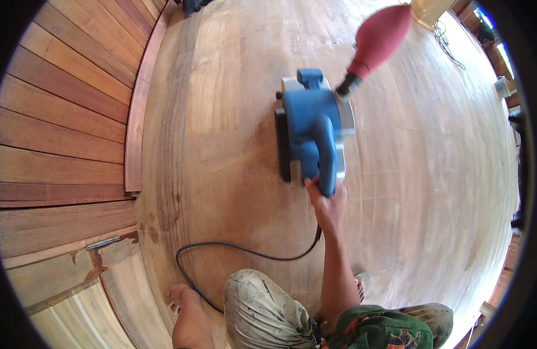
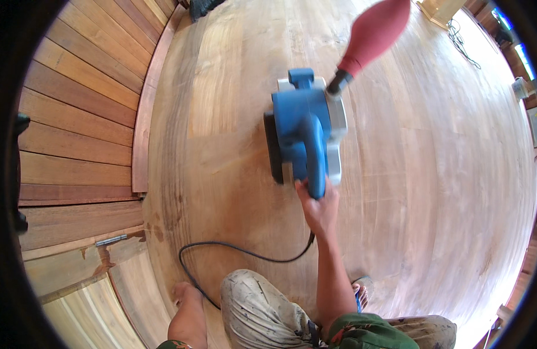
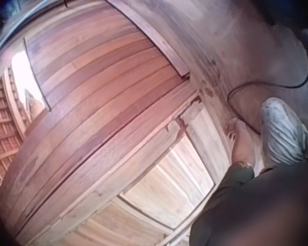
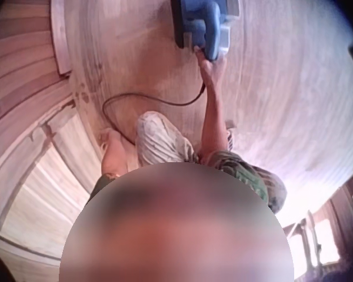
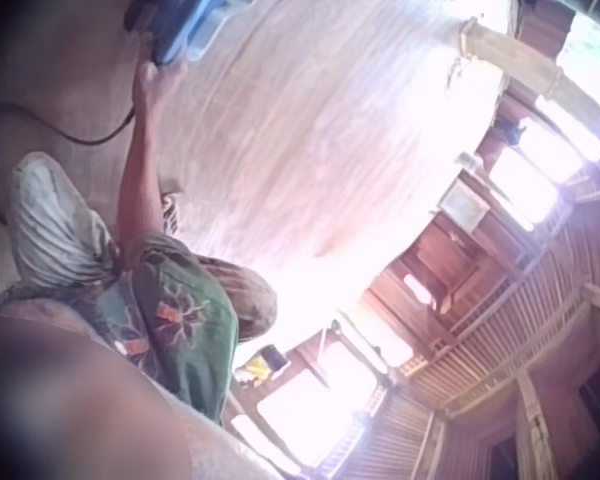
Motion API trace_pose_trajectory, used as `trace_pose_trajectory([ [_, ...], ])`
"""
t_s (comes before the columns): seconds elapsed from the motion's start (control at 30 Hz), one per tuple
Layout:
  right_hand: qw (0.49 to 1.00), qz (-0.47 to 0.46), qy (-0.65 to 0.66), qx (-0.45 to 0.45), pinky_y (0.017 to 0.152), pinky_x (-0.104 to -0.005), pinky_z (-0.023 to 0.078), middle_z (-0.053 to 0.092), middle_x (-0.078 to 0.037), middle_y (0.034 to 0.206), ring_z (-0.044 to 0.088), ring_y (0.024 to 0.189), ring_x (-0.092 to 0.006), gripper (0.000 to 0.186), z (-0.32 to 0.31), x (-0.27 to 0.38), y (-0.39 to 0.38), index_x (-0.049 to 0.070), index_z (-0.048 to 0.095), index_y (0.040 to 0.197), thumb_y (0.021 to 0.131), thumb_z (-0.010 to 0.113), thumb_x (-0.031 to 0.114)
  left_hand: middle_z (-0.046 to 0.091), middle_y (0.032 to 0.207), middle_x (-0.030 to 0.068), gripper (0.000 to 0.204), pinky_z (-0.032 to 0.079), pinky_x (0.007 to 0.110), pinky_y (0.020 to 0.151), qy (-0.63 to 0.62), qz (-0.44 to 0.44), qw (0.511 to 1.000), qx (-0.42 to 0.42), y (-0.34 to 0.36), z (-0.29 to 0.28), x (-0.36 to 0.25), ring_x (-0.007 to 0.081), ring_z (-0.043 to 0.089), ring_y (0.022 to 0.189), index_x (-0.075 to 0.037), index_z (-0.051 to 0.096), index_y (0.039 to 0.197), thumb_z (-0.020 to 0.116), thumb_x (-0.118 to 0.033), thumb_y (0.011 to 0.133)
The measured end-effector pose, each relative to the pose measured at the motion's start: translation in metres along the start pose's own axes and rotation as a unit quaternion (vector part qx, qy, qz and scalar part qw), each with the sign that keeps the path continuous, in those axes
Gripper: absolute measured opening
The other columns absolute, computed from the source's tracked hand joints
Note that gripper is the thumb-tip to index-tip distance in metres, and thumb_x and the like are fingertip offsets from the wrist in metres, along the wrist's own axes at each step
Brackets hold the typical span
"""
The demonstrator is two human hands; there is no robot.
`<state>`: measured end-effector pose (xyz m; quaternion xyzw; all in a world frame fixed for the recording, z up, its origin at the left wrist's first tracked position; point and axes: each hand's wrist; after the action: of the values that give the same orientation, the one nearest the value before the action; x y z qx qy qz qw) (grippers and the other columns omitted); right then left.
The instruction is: The person uses an electric sander to smooth a wooden floor. They move the sander across the surface in overlapping passes, occasionally pausing to check the finish.
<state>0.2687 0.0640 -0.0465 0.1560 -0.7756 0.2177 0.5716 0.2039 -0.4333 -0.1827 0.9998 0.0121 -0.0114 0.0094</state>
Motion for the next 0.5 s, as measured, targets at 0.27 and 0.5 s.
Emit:
trace_pose_trajectory([
  [0.27,0.991,-0.131,-0.019,-0.019,0.056,-0.0314,0.045,0.063,-0.001,0.067,0.059,0.06,-0.0107,0.022,0.087,0.041,0.236,0.005,0.068,0.084,0.086,0.079,0.023,0.019,0.171,0.0234,0.078,0.024,0.058,0.125,-0.072,-0.037,0.997,-0.015,-0.007,0.003,-0.027,0.0448,0.025,0.154,0.0,0.016,0.163,0.031,-0.048,0.103],
  [0.5,0.983,-0.173,0.025,0.053,0.057,-0.0317,0.05,0.066,-0.004,0.069,0.062,0.061,-0.0127,0.021,0.16,0.065,0.421,0.002,0.071,0.085,0.085,0.08,0.021,0.021,0.169,0.0233,0.075,0.025,0.054,0.125,-0.056,-0.011,0.998,0.039,-0.029,0.009,-0.051,0.041,0.026,0.153,0.0,0.023,0.16,0.032,-0.049,0.103],
])
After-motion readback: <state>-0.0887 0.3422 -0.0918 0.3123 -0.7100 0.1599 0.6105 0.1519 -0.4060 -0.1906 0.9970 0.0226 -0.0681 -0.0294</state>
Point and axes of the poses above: each hand's wrist, its own y-axis towards the middle knuckle, its own z-axis out of the palm, x = y × z
